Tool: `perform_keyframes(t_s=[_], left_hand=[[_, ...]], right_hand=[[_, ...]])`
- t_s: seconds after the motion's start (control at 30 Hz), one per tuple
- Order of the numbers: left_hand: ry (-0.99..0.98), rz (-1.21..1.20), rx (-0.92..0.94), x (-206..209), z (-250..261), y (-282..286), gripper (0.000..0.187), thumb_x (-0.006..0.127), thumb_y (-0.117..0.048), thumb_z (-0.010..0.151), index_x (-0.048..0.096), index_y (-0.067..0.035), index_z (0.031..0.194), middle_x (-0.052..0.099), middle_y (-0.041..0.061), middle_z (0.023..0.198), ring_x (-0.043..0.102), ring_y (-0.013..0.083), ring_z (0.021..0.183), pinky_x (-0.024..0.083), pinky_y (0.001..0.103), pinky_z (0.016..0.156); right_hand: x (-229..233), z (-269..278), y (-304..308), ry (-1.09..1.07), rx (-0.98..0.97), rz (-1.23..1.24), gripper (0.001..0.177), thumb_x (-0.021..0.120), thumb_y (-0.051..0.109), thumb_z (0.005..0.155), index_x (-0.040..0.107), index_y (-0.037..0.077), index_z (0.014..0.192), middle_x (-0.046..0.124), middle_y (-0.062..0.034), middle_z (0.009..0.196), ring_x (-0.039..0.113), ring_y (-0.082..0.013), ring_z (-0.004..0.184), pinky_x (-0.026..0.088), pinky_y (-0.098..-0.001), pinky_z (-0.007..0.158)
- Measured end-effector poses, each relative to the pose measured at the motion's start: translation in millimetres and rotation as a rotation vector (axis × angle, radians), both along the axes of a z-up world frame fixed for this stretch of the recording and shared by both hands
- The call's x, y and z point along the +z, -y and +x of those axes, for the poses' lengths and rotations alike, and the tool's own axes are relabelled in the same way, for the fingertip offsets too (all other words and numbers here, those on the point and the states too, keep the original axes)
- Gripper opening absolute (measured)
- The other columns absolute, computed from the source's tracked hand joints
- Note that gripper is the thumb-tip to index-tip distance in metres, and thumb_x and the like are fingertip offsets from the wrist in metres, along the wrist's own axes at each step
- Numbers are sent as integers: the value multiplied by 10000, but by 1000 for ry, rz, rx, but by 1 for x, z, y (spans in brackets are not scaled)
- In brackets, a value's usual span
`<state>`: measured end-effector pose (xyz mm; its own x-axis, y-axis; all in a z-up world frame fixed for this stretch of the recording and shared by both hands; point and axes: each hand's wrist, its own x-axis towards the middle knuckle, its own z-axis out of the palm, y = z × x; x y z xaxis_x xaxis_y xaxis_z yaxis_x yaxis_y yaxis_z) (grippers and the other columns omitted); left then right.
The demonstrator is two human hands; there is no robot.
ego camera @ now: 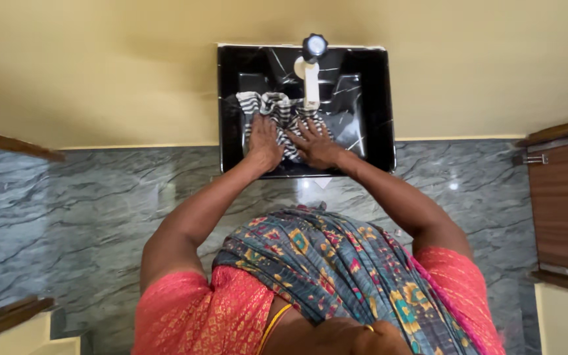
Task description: The person washes a small black-and-white striped cloth in a black sink. They repeatedly wet, scrub, and wring the cloth by hand under running water from a white faucet.
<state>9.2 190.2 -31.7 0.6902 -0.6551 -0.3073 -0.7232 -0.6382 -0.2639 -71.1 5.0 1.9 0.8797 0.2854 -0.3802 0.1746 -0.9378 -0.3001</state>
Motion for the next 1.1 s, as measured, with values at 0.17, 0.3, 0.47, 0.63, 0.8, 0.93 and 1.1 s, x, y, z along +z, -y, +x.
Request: perform_keyframes(t_s=[0.17, 0.3, 0.47, 0.63, 0.8, 0.93, 1.1], left_hand=[[170, 134, 72, -15, 38, -27, 751, 360, -476, 1036, 324, 51, 1569, 269, 228, 1661, 148, 434, 1539, -35, 576, 1215], [300, 69, 50, -27, 97, -21, 689, 399, -422, 1027, 410, 39, 1540, 300, 214, 1652, 177, 423, 1548, -20, 577, 1227], [118, -111, 70, -28, 142, -21, 742, 516, -487, 938, 528, 52, 1448, 409, 228, 1578, 213, 399, 1528, 14, 479, 1210], [50, -63, -124, -30, 106, -35, 351, 564, -267, 949, 770, -85, 1167, 685, 181, 1289, 560, 330, 1317, 210, 512, 1235], [-267, -97, -372, 6, 49, -67, 213, 625, -168, 804, 803, -77, 877, 759, 172, 989, 741, 327, 946, 596, 441, 857], [-481, -268, -381, 57, 19, -91, 257, 562, -214, 915, 777, -82, 965, 739, 213, 965, 714, 385, 952, 558, 495, 882], [-706, -414, -405, 90, -2, -73, 347, 492, -342, 1030, 701, -69, 1076, 721, 237, 949, 688, 433, 912, 532, 529, 855]], right_hand=[[-14, 31, -56, 141, 42, 36, 736, 539, 328, 968, 229, 158, 1613, 64, -273, 1695, 47, -532, 1531, 80, -667, 1202], [-36, 78, -81, 296, 8, 61, 769, 620, 316, 945, 292, 63, 1593, 170, -328, 1649, 162, -556, 1501, 101, -679, 1208], [-43, 98, -83, 375, -86, 155, 711, 662, 220, 891, 399, 92, 1539, 316, -267, 1603, 306, -482, 1488, 216, -619, 1214], [-23, 66, -63, 388, -64, 293, 674, 629, 31, 768, 592, 132, 1433, 437, -210, 1565, 448, -421, 1407, 370, -463, 1149], [37, -1, -60, 59, -150, 369, 560, 514, 35, 791, 708, 137, 1307, 690, -170, 1297, 672, -352, 1182, 504, -407, 1053], [72, -34, -58, 121, -131, 542, 415, 546, 85, 818, 742, 83, 1183, 760, -158, 1151, 726, -340, 1082, 537, -418, 978], [100, -77, -47, 239, -288, 406, 388, 550, 98, 828, 748, 74, 1161, 744, -178, 1153, 693, -379, 1054, 523, -441, 957]])
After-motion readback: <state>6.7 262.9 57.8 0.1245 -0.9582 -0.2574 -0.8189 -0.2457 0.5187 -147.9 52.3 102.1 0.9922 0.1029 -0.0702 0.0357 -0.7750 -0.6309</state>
